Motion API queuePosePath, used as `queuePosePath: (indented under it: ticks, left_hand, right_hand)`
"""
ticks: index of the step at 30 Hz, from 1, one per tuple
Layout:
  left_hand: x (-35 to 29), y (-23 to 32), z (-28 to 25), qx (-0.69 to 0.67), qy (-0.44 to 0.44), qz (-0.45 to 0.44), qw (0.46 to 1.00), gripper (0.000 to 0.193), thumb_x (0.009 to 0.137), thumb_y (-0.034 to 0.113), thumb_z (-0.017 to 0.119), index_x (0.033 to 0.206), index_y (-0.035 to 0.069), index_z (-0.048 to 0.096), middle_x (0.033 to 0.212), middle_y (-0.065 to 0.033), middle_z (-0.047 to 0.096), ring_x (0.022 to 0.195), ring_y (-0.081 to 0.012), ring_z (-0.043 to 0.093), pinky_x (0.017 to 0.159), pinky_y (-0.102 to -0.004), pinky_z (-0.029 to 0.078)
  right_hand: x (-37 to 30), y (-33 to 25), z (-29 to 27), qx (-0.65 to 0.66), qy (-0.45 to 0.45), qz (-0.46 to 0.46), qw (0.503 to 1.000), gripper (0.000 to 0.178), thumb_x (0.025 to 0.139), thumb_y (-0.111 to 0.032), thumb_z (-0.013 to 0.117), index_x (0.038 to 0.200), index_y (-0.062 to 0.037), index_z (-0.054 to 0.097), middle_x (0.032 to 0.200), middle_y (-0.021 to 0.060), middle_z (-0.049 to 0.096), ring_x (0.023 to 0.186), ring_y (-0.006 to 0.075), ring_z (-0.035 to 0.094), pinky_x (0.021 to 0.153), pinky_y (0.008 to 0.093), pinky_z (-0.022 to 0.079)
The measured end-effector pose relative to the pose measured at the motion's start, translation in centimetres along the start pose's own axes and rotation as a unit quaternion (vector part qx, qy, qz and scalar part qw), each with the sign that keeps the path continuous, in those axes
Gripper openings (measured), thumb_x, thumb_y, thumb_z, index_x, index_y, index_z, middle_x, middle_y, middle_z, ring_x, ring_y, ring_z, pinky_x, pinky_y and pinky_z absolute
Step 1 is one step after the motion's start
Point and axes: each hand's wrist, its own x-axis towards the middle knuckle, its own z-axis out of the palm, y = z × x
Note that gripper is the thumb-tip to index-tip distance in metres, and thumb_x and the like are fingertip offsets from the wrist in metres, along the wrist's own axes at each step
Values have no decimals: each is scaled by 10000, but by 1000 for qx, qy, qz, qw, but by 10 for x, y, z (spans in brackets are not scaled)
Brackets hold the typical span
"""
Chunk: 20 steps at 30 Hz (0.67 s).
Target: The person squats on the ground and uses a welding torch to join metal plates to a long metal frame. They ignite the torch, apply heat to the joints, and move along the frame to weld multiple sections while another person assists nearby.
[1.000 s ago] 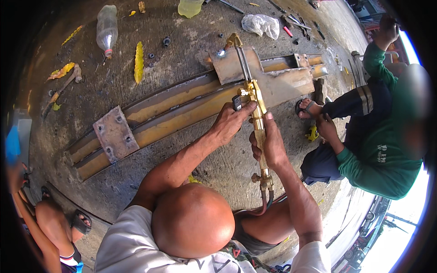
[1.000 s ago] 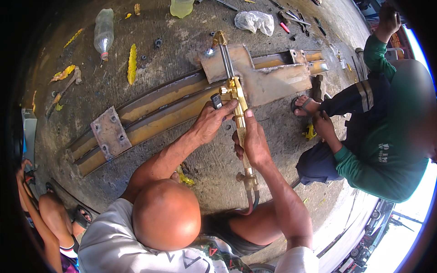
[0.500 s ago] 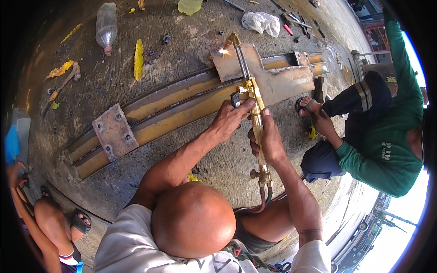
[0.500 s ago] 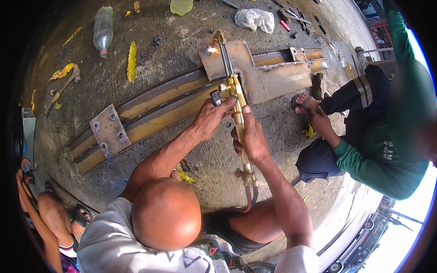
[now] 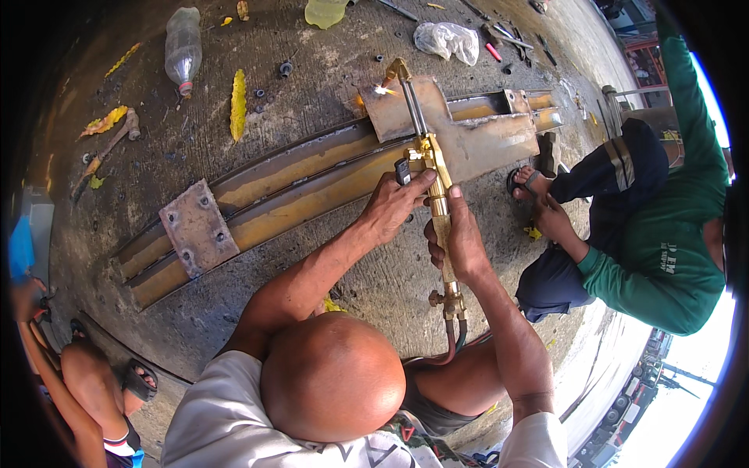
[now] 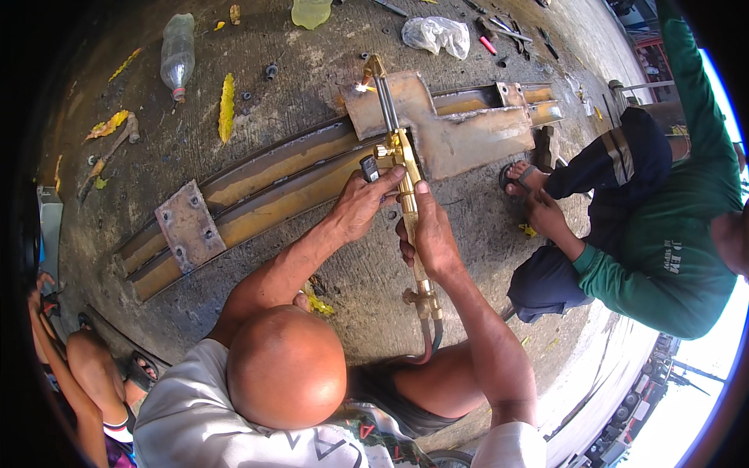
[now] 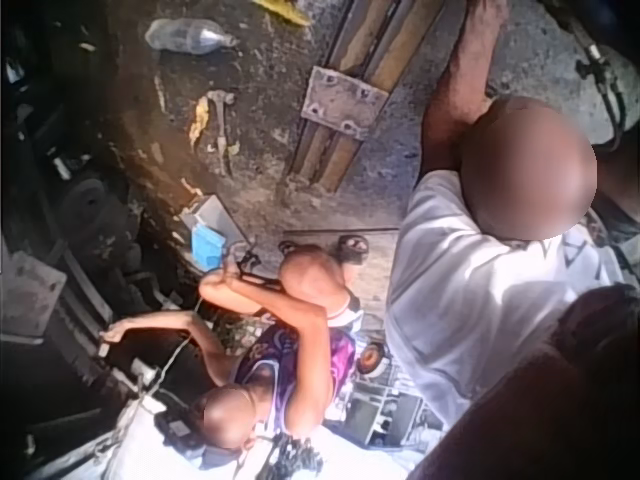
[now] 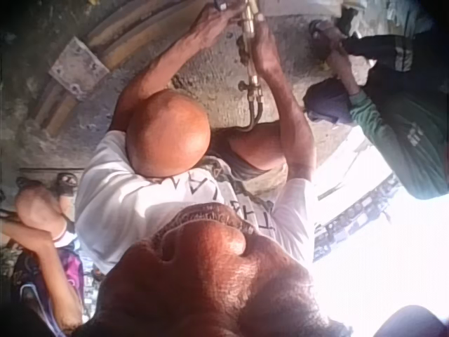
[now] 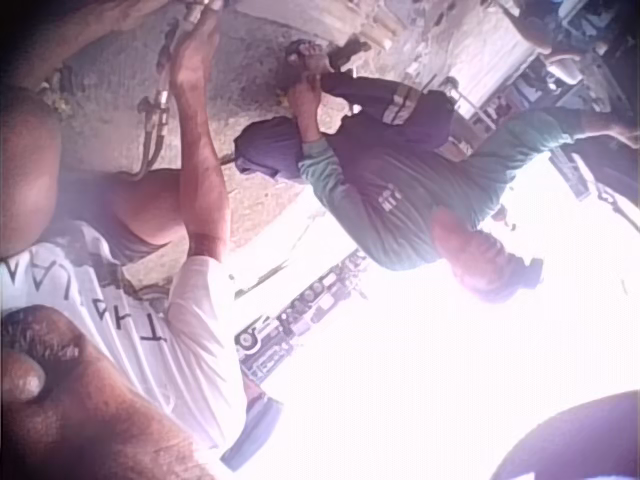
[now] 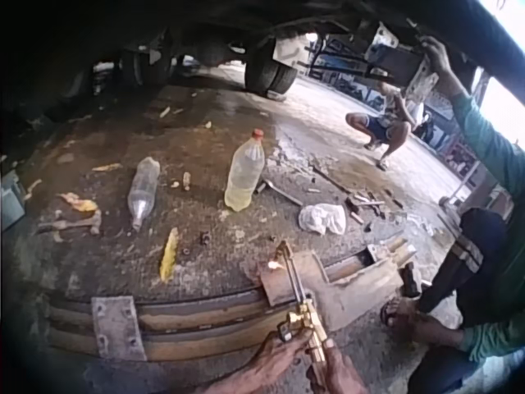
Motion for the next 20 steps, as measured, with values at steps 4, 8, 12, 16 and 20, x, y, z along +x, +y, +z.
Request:
queuePosePath:
  ticks: [4, 8, 12, 16, 20]
  left_hand:
    - [0, 0, 0, 7, 10, 1, 1000, 400, 966, 368, 678, 1185, 34, 665, 1137, -85, 681, 1148, -214, 608, 1073, -462, 451]
    - [1, -4, -1, 19, -7, 28, 999, 548, 960, 478, 650, 1183, -23, 635, 1123, -157, 660, 1160, -295, 601, 1084, -550, 435]
    - [-1, -1, -2, 12, -9, 7, 1000, 459, 959, 418, 673, 1180, 16, 657, 1127, -96, 676, 1162, -231, 595, 1084, -513, 429]
    - [-1, 0, -2, 5, -7, 4, 1000, 419, 956, 399, 686, 1183, 48, 667, 1141, -63, 677, 1166, -201, 588, 1084, -510, 417]
    - [-1, 0, -3, 19, -8, -6, 1000, 434, 943, 422, 696, 1195, 69, 666, 1156, -55, 671, 1190, -201, 572, 1106, -526, 389]
  right_hand:
    - [0, 0, 0, 4, 1, 2, 1000, 622, 1005, -694, 255, 1068, -110, 462, 648, 14, 471, 434, 109, 426, 386, 285, 360]
    - [0, 0, 1, -5, 4, -1, 1000, 623, 1008, -688, 257, 1074, -104, 464, 642, 15, 470, 430, 112, 431, 384, 286, 362]
    - [1, 0, 1, -1, -1, -8, 1000, 621, 1012, -680, 256, 1077, -100, 468, 639, 15, 469, 427, 114, 433, 382, 287, 364]
    - [1, 1, 0, -2, -2, -6, 1000, 619, 1014, -677, 257, 1080, -99, 470, 640, 15, 470, 426, 114, 432, 382, 288, 365]
    - [2, 1, 0, 3, -1, -5, 1000, 637, 1006, -692, 262, 1089, -96, 469, 635, 16, 469, 419, 115, 428, 379, 289, 364]
